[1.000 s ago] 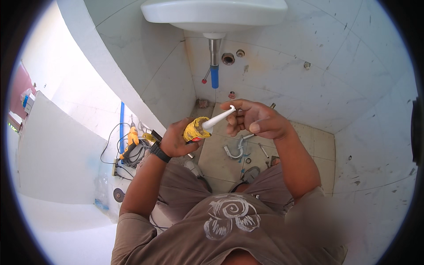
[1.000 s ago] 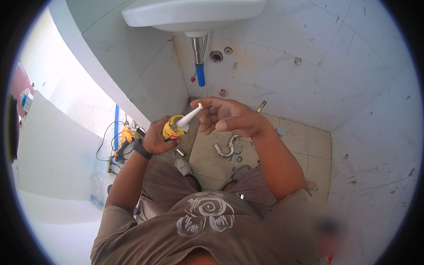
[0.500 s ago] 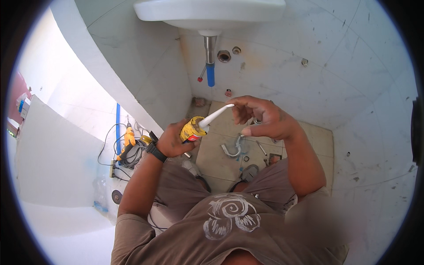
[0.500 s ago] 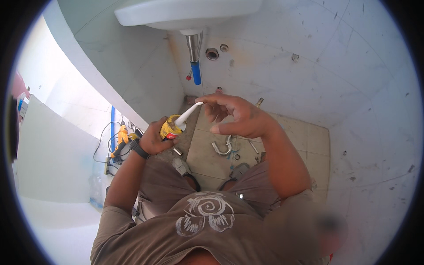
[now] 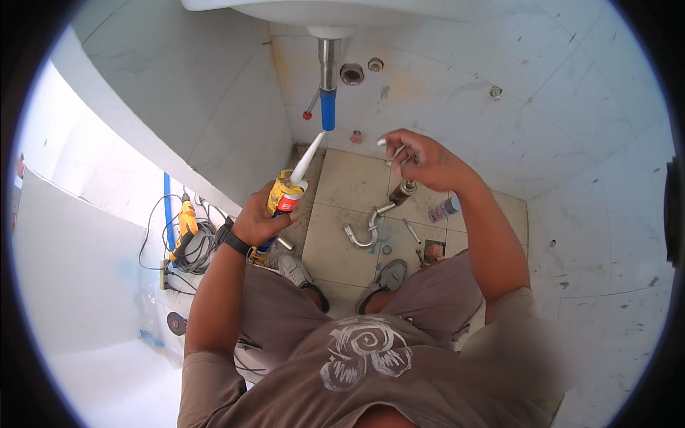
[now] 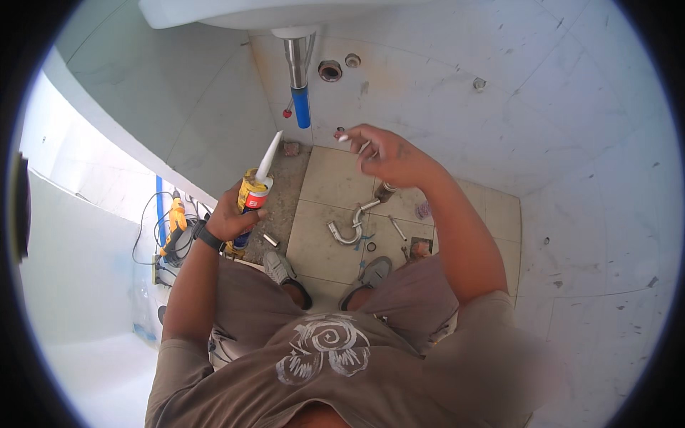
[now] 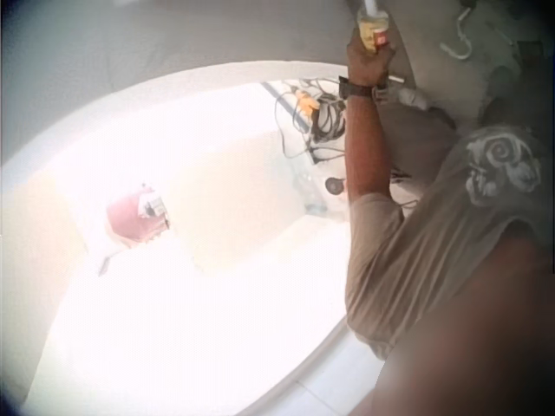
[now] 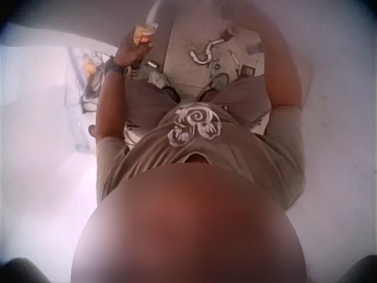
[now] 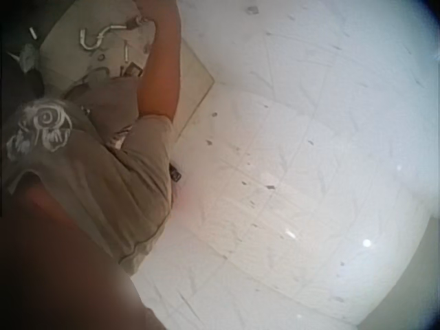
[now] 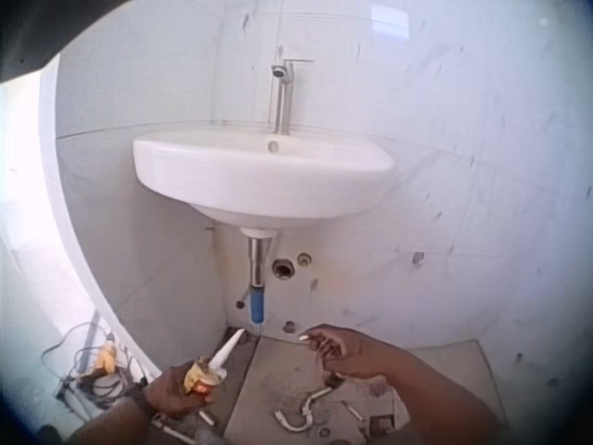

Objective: The person installs a sink drain by applying sealant to a pipe, inserting it into the sink, and connecting a P-trap. The person uses a caulking gun and hand tools to secure the components.

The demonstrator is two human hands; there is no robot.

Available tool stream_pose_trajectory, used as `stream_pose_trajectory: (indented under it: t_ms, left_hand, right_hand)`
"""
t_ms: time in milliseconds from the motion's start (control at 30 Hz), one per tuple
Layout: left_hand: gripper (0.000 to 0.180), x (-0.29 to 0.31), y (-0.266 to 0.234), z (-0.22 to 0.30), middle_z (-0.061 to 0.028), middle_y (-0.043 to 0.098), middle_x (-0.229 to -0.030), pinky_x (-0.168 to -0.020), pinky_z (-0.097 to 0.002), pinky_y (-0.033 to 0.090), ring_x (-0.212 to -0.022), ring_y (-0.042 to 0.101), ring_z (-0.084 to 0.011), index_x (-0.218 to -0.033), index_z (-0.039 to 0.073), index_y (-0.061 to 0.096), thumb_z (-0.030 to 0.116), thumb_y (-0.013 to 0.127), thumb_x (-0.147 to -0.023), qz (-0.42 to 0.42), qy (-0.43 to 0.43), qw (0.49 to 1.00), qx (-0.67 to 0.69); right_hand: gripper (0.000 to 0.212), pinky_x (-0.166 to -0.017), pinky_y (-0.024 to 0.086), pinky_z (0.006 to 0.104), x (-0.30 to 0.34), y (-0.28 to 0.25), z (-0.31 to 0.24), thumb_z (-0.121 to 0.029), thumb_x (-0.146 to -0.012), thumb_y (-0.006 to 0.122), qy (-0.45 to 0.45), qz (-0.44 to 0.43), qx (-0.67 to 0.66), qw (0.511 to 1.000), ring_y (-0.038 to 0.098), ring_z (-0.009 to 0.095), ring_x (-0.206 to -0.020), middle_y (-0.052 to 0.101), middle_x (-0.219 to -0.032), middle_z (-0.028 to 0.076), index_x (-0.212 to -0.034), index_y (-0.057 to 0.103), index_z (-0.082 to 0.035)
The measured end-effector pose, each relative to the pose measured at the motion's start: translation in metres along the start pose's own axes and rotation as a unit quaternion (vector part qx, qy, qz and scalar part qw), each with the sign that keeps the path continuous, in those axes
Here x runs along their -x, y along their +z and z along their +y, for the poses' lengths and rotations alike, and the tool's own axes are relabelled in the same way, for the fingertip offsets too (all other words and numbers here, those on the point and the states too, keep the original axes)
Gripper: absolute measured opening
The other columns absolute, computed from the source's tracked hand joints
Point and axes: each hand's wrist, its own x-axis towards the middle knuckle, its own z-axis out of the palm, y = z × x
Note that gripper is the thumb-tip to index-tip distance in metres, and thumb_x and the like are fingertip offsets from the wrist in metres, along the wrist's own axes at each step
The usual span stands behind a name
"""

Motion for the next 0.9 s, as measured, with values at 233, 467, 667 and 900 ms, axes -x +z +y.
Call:
stream_pose_trajectory:
  t_ms: [233, 467, 667, 900]
  left_hand:
    - [0.061, -0.016, 0.001, -0.001, -0.0147, 0.072, -0.102, -0.088, -0.0349, 0.052, -0.092, 0.065, -0.0187, -0.131, -0.004, 0.057, 0.019, 0.080, -0.080, -0.012, 0.019, 0.999, -0.036]
    - [0.065, -0.022, -0.001, 0.003, -0.0133, 0.071, -0.104, -0.091, -0.0344, 0.052, -0.095, 0.064, -0.0184, -0.134, -0.004, 0.056, 0.019, 0.081, -0.079, -0.029, -0.023, 0.999, -0.030]
    - [0.065, -0.024, -0.005, 0.006, -0.0125, 0.070, -0.105, -0.091, -0.0336, 0.051, -0.096, 0.063, -0.0177, -0.133, -0.005, 0.055, 0.019, 0.081, -0.079, -0.049, -0.049, 0.997, -0.016]
    - [0.054, -0.024, -0.004, 0.006, -0.0130, 0.071, -0.094, -0.082, -0.0339, 0.053, -0.086, 0.065, -0.0168, -0.123, -0.004, 0.061, 0.019, 0.082, -0.080, -0.037, -0.013, 0.999, 0.002]
  right_hand:
    - [0.086, -0.082, 0.051, 0.0302, -0.142, -0.009, 0.113, -0.004, -0.087, 0.060, 0.029, 0.155, 0.063, 0.986, 0.060, 0.016, -0.090, 0.058, -0.128, 0.019, -0.164, 0.023, -0.013]
    - [0.104, -0.091, 0.055, 0.0439, -0.227, 0.015, 0.148, -0.007, -0.081, 0.067, 0.087, 0.196, 0.285, 0.934, 0.068, 0.035, -0.104, 0.054, -0.135, 0.029, -0.166, 0.006, -0.014]
    - [0.103, -0.091, 0.054, 0.0528, -0.245, 0.018, 0.145, -0.010, -0.079, 0.065, 0.099, 0.227, 0.446, 0.860, 0.067, 0.042, -0.106, 0.057, -0.126, 0.026, -0.165, 0.007, -0.011]
    - [0.098, -0.092, 0.052, 0.0516, -0.262, 0.023, 0.147, -0.016, -0.084, 0.067, 0.135, 0.248, 0.514, 0.810, 0.066, 0.038, -0.107, 0.059, -0.126, 0.022, -0.165, 0.010, -0.009]
